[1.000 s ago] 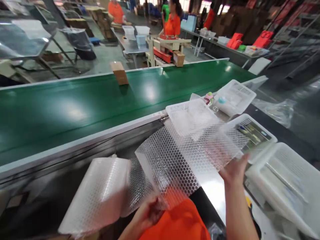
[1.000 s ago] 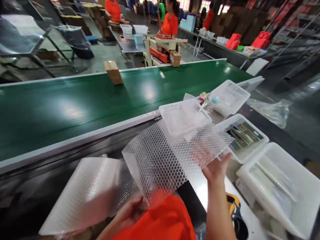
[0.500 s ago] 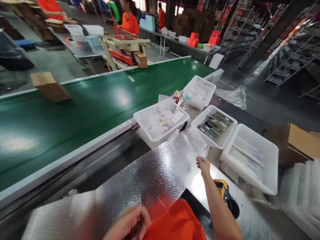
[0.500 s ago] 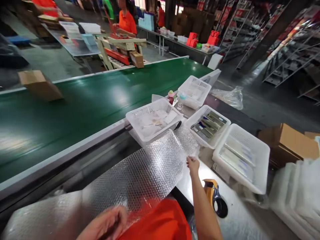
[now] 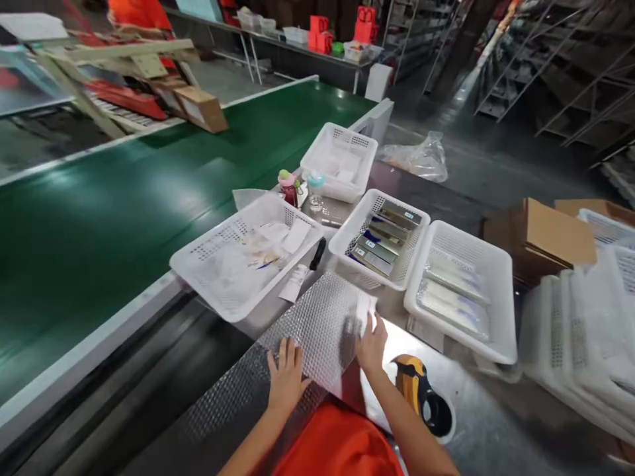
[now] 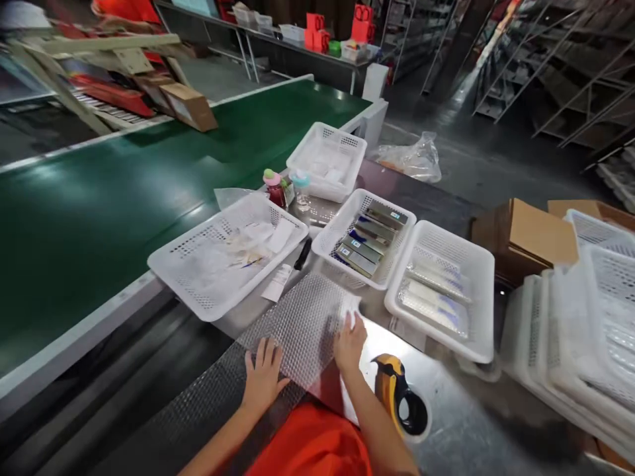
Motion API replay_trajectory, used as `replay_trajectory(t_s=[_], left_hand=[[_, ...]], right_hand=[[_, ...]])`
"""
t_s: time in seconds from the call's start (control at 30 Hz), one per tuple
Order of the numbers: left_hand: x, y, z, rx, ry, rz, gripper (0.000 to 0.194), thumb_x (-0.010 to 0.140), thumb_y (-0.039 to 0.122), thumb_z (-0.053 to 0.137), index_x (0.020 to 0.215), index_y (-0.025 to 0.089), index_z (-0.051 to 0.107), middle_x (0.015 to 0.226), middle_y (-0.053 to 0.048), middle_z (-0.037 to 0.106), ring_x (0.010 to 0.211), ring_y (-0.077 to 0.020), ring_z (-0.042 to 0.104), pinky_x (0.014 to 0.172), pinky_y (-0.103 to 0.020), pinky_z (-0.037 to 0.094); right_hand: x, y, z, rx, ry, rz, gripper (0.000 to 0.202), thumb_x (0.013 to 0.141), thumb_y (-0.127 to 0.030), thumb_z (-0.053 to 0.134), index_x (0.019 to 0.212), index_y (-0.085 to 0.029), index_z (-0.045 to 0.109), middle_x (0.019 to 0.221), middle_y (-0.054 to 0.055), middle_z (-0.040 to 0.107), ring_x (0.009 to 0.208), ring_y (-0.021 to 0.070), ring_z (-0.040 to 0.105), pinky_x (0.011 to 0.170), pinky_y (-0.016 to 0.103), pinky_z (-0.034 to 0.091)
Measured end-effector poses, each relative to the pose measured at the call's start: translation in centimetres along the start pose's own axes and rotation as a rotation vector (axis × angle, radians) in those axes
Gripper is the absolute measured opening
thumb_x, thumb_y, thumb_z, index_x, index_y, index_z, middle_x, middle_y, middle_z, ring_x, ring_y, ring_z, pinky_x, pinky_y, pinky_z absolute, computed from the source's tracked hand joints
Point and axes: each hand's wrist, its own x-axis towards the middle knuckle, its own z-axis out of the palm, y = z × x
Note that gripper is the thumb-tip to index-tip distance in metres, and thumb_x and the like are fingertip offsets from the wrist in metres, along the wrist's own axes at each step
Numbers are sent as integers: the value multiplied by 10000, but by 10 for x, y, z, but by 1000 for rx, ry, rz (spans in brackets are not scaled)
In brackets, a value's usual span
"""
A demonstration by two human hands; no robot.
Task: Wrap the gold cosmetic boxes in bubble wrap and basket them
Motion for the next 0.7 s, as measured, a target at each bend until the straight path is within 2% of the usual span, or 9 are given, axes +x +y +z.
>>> replay_trajectory(t_s=[0.1,0.2,0.27,0.33,0.43,0.5,0.57,0.63,0.7], left_hand=[[11,9,-10,-1,-81,97,852,779,213,670,1547,294,311,1655,-135,205,1524,-377,117,1176,-637,152],[24,19,-22,-54,-159,39,796,816,267,638,1538,345,311,1660,-148,175,1512,-424,121,1127,-660,232],[29,26,-24,-40,-141,7,749,858,327,594,1545,312,299,1668,-162,114,1508,-444,106,1104,-669,258],[33,32,-23,6,-120,-4,810,842,356,625,1557,314,246,1673,-163,68,1504,-465,82,1096,-684,247],[35,40,-21,48,-161,-23,966,741,384,742,1549,365,212,1676,-158,8,1495,-496,-9,1105,-710,174],[37,44,-21,55,-191,-42,1023,702,387,769,1547,375,192,1675,-151,-42,1490,-489,-83,1115,-715,117],[41,49,-23,42,-226,-69,1073,680,375,774,1552,363,150,1668,-145,-92,1484,-473,-134,1122,-712,81],[46,53,-24,17,-272,-109,1155,634,345,793,1557,338,98,1655,-153,-144,1472,-479,-163,1120,-718,64],[51,55,-22,-14,-312,-135,1209,600,330,805,1559,308,69,1644,-163,-171,1461,-491,-174,1113,-729,65]], right_hand=[[-26,3,-4,-193,-268,-383,504,904,-125,455,1361,-315,554,1544,69,440,1442,303,348,1170,565,224],[-30,8,-6,-266,-455,-358,443,927,-186,499,1346,-312,563,1557,73,424,1441,330,336,1163,626,187],[-23,11,-6,-247,-476,-284,436,908,-233,551,1339,-299,567,1549,85,431,1429,353,339,1157,660,161],[-15,12,-6,-202,-449,-244,403,878,-212,573,1274,-271,613,1504,97,482,1396,350,379,1157,653,177],[3,3,-15,-81,-287,-167,314,862,-124,506,1111,-206,679,1347,138,597,1261,300,519,1098,570,350],[30,-6,-35,68,-132,-248,319,874,-123,468,1114,-189,667,1294,150,611,1201,262,559,1028,477,450],[76,-13,-62,202,28,-415,336,898,-169,464,1190,-193,630,1296,143,600,1205,244,551,1007,427,475],[139,-17,-88,224,166,-443,327,916,-199,461,1202,-209,619,1258,126,613,1198,246,547,1035,439,454],[210,-13,-105,144,200,-399,334,924,-207,434,1200,-184,620,1217,138,624,1175,251,554,1038,437,449]])
